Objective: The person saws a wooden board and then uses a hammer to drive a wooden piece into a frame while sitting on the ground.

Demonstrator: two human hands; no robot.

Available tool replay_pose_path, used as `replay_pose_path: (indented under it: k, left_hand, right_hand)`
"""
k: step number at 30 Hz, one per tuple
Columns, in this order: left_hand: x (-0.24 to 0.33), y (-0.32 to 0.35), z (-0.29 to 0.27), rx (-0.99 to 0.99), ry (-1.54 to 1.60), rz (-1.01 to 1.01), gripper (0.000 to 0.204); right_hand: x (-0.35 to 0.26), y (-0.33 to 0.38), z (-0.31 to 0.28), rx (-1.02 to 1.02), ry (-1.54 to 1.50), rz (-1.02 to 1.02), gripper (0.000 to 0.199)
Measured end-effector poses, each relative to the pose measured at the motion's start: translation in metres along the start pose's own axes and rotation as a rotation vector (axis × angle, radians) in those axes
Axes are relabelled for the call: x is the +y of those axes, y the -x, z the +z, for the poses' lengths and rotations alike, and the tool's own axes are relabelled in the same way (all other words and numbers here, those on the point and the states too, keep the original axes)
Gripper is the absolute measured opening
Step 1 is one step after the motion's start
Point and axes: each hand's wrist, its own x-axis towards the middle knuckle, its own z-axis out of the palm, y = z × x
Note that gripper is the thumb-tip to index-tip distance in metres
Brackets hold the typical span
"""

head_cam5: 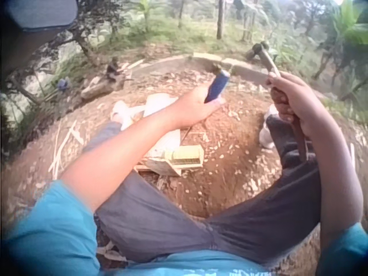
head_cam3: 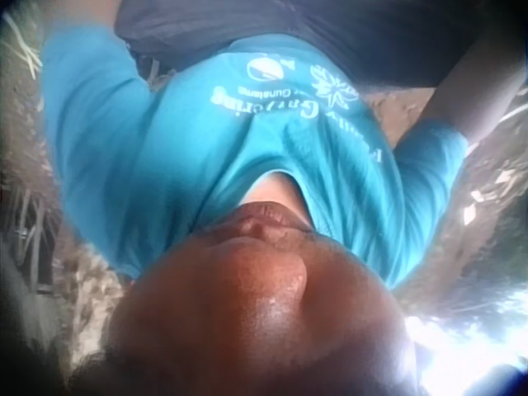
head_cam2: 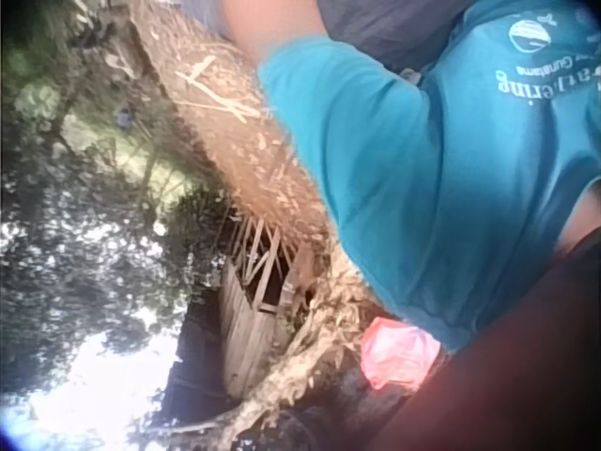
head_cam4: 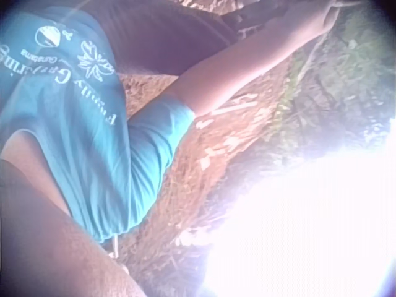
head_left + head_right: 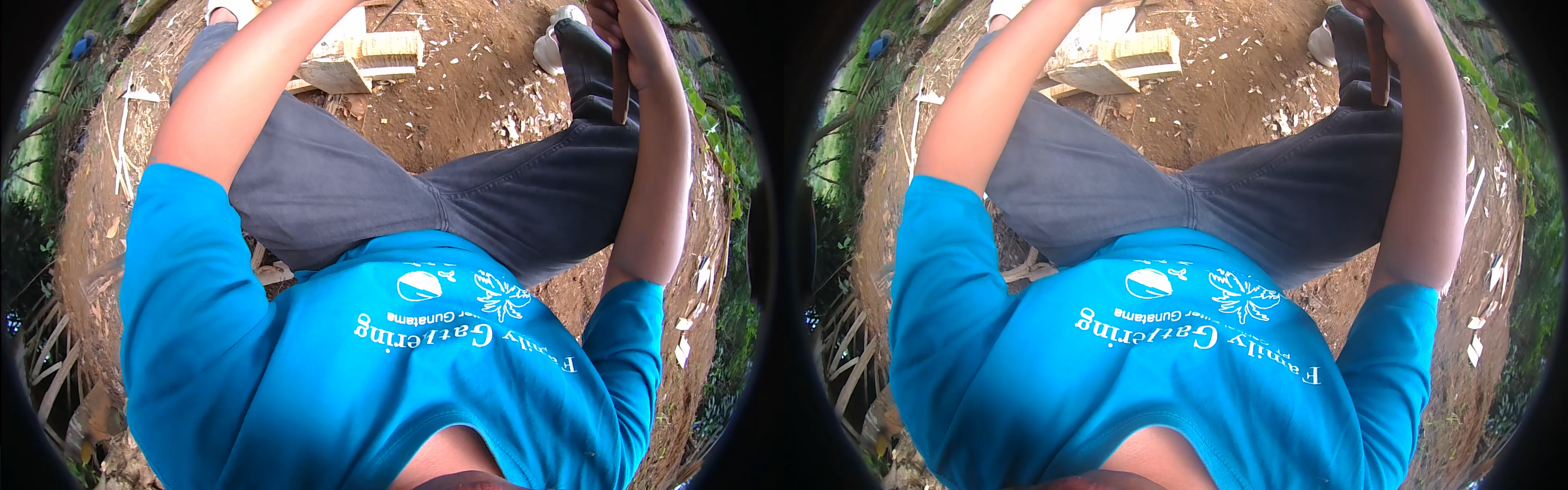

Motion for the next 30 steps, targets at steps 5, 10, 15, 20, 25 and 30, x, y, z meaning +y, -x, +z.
replay_pose_path:
  k: [5, 10, 15, 20, 25, 30]
  left_hand:
    - [0.011, 0.053, -0.020, 0.289, 0.220, -0.164, 0.021]
    - [-0.011, 0.065, -0.019, 0.408, 0.164, -0.067, 0.021]
    - [-0.010, 0.070, -0.015, 0.477, 0.183, -0.052, 0.021]
    - [-0.002, 0.073, -0.015, 0.491, 0.009, -0.006, 0.025]
    - [0.003, 0.072, -0.013, 0.452, -0.042, -0.012, 0.024]
    - [0.012, 0.078, -0.021, 0.355, 0.123, -0.074, 0.023]
  right_hand:
    - [0.003, -0.003, -0.001, -0.082, -0.021, 0.026, 0.018]
    - [0.069, -0.049, -0.058, -0.302, -0.763, 0.284, 0.018]
    - [0.000, 0.028, 0.031, -0.072, -0.079, 0.020, 0.018]
    - [-0.034, 0.058, 0.069, -0.015, 0.074, -0.267, 0.021]
    - [-0.039, 0.051, 0.077, -0.390, 0.568, -0.137, 0.029]
    - [-0.043, 0.067, 0.088, -0.141, 0.291, -0.355, 0.028]
